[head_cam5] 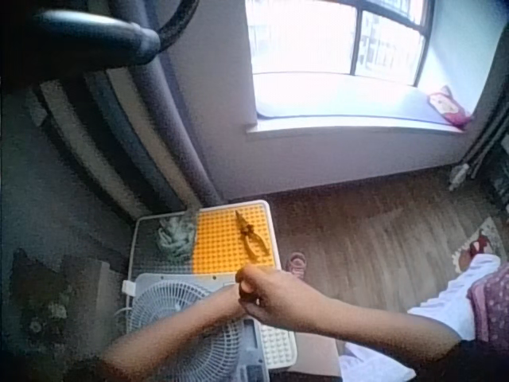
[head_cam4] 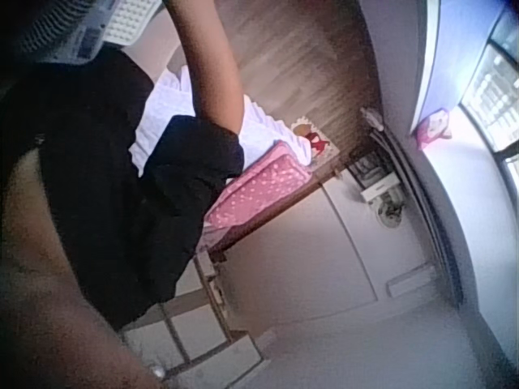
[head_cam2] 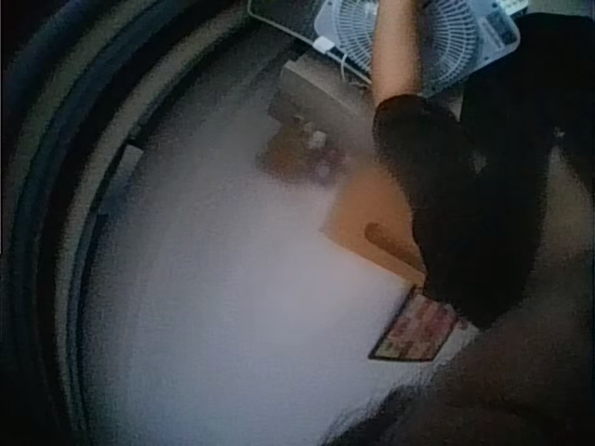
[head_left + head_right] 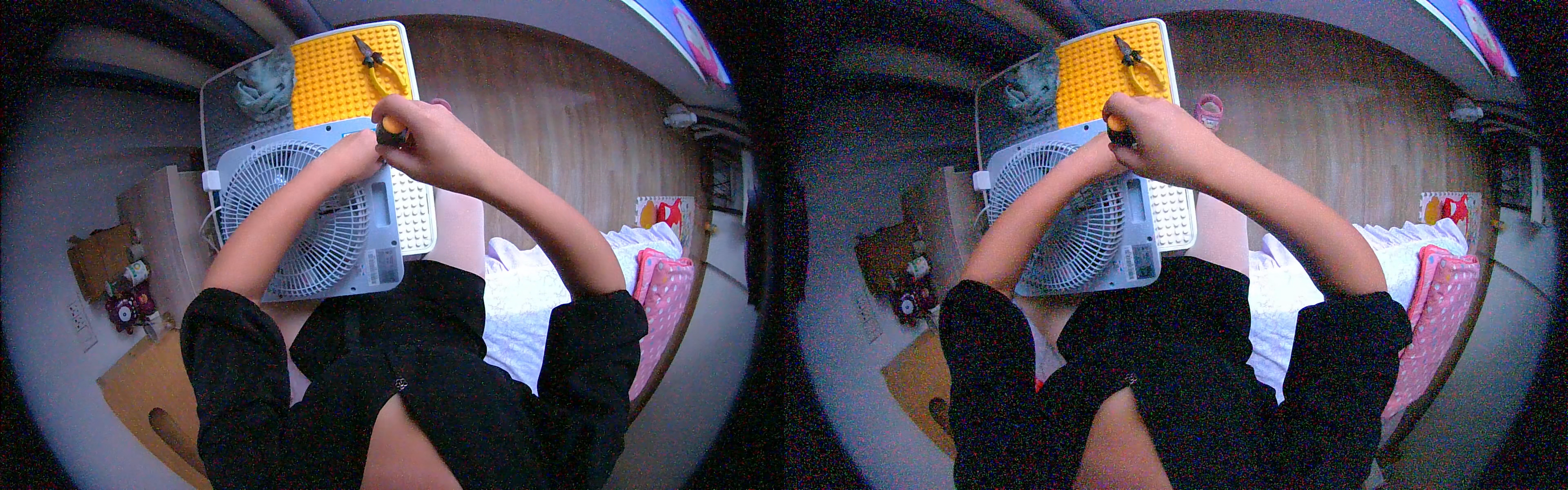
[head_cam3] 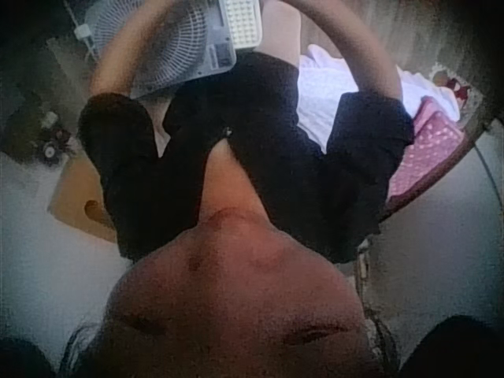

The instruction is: The person uses a screwdriver to remove screws from the back of a small white fan. They place the screws on a nearby yellow mat and continue to unscrew the casing.

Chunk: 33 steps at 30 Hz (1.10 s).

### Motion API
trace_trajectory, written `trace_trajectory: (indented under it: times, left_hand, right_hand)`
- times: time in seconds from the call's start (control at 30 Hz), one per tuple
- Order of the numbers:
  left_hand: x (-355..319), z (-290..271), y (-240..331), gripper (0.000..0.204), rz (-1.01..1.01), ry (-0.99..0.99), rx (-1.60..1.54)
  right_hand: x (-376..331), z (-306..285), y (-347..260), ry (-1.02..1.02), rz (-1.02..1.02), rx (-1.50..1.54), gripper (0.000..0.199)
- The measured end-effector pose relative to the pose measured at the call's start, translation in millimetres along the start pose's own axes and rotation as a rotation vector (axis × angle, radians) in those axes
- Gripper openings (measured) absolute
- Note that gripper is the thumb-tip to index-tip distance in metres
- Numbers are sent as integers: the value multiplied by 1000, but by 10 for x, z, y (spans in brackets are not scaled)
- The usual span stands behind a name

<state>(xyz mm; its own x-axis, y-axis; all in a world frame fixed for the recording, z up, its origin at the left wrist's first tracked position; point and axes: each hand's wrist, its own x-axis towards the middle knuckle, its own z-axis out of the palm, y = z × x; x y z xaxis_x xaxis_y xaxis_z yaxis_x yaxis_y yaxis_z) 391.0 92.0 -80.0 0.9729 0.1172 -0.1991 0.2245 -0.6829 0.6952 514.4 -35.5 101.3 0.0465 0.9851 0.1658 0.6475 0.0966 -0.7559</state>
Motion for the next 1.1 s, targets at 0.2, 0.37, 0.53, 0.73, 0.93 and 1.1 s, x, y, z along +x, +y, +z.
trace_trajectory:
  times: [0.2,0.37,0.53,0.73,0.93,1.1]
  left_hand:
    - [-69,48,-109,23,-89,28,32]
    - [-201,24,-73,20,-100,93,254]
    - [-230,-261,367,21,-248,1,204]
    - [-187,-292,398,19,-280,-107,239]
    - [-198,-399,450,17,-168,-161,23]
    - [-386,-471,763,14,-276,71,226]
  right_hand:
    - [35,-30,-69,-95,89,-22,31]
    - [69,-23,-33,-327,-74,-76,28]
    - [137,-48,-124,-401,48,-379,25]
    - [127,-43,-82,-203,-366,-483,33]
    - [126,8,-134,-196,-118,-632,34]
    - [109,-8,-161,-293,-230,-734,31]
